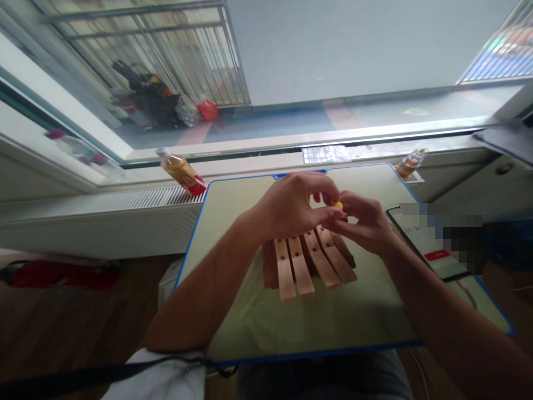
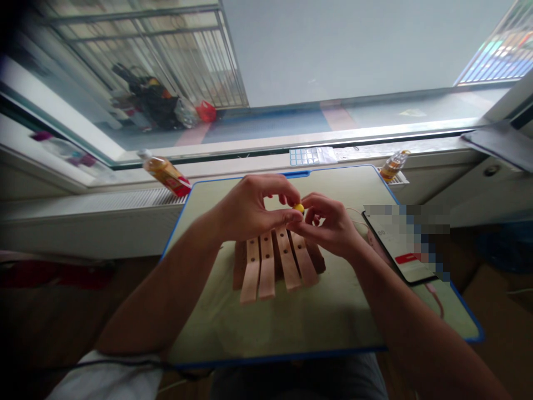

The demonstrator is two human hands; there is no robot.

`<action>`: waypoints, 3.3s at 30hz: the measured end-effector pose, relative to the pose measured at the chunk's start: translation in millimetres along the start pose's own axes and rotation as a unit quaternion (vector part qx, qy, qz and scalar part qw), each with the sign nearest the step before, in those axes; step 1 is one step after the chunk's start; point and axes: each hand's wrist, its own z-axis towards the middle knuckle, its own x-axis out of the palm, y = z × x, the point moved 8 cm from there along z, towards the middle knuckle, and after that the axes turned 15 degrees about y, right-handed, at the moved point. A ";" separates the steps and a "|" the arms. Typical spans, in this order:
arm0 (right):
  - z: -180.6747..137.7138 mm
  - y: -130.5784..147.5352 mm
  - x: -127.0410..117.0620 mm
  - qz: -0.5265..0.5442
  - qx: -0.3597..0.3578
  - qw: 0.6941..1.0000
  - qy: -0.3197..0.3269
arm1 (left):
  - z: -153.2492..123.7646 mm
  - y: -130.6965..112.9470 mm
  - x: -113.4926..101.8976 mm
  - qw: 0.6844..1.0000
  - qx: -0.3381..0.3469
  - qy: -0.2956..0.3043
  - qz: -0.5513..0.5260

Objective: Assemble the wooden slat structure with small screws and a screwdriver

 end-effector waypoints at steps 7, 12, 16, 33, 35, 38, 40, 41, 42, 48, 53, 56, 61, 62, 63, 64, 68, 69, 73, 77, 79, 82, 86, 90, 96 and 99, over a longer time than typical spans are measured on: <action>2.1 10.9 -0.7 -0.015 -0.007 1.000 0.001 | -2.2 -3.6 -3.1 1.000 0.007 0.013 0.023; 0.7 9.6 -0.1 -0.038 -0.009 0.999 0.003 | -2.9 -6.5 -0.8 0.999 0.021 0.039 0.018; 0.6 9.8 0.6 -0.046 -0.008 0.999 0.022 | -3.0 -6.2 2.9 0.998 0.022 0.061 0.021; 1.7 11.9 3.7 -0.048 -0.021 0.998 0.025 | -4.0 -6.1 -4.5 0.999 -0.004 0.021 0.035; 1.5 11.6 3.4 -0.048 -0.022 0.998 0.019 | -3.8 -2.9 -4.5 0.999 -0.016 0.010 0.036; 0.8 5.9 3.1 -0.041 -0.016 0.999 0.012 | -3.1 -1.5 -2.9 0.999 -0.017 0.008 0.027; -0.1 -0.9 2.9 -0.028 -0.007 1.000 0.006 | -2.6 -2.1 -1.9 1.000 -0.011 0.011 0.018; -0.6 -4.2 2.8 -0.019 -0.003 1.000 0.003 | -2.4 -2.4 -1.6 1.000 -0.007 0.012 0.013; -1.0 -7.0 2.8 -0.009 0.000 1.000 0.001 | -2.4 -2.6 -1.5 1.000 -0.006 0.014 0.010; 0.5 -5.8 3.5 0.027 0.011 0.999 0.024 | -3.6 -3.9 -3.4 1.000 -0.002 0.021 0.017; 1.3 2.3 -0.5 0.014 -0.005 1.000 0.023 | -4.2 -7.4 -4.3 0.999 0.009 0.030 0.022; 1.0 1.7 -1.2 0.016 -0.013 0.999 0.026 | -4.3 -7.9 -4.2 0.999 0.008 0.032 0.031; 1.3 3.6 -1.1 -0.003 -0.020 0.999 0.032 | -5.3 -8.6 -4.6 0.999 0.003 0.036 0.036; 1.3 4.3 -1.0 -0.004 -0.021 0.999 0.031 | -5.5 -8.9 -4.7 0.998 0.001 0.039 0.038; 1.3 4.8 -0.7 -0.002 -0.021 0.999 0.029 | -5.8 -9.2 -4.8 0.998 0.000 0.043 0.040; 1.3 5.0 -0.4 0.001 -0.020 0.999 0.027 | -6.0 -9.5 -4.9 0.998 -0.001 0.047 0.040; 1.3 6.5 1.7 0.002 -0.014 1.000 0.020 | -5.5 -8.4 -5.1 0.998 -0.005 0.050 0.034; 1.3 6.9 2.2 0.002 -0.014 1.000 0.019 | -5.2 -7.3 -5.2 0.998 -0.007 0.046 0.030; 0.5 3.0 4.1 0.014 -0.002 1.000 0.019 | -3.5 -1.7 -4.0 0.999 -0.019 0.033 0.020; -1.0 -3.4 4.7 0.030 0.004 0.999 0.017 | -2.8 0.3 -1.9 0.999 -0.023 0.028 0.019; -1.3 -4.8 5.1 0.036 0.002 0.999 0.016 | -2.7 -0.1 -0.8 0.999 -0.023 0.029 0.017; -1.1 -6.0 5.2 0.040 0.003 0.999 0.010 | -2.5 -1.7 0.9 0.999 -0.018 0.033 0.014; -0.7 -9.6 3.8 0.055 0.017 0.998 0.001 | -2.0 -3.4 1.2 0.999 -0.008 0.033 0.014; -0.9 -9.3 0.6 0.074 0.020 0.997 0.003 | -1.5 -5.6 0.0 0.999 0.003 0.036 0.016; -0.1 -2.6 -1.5 0.043 -0.003 0.999 0.021 | -2.7 -8.5 -2.9 0.999 0.010 0.041 0.030; 0.3 -3.3 -1.2 0.033 -0.001 0.999 0.023 | -4.0 -8.9 -3.4 0.998 0.012 0.044 0.030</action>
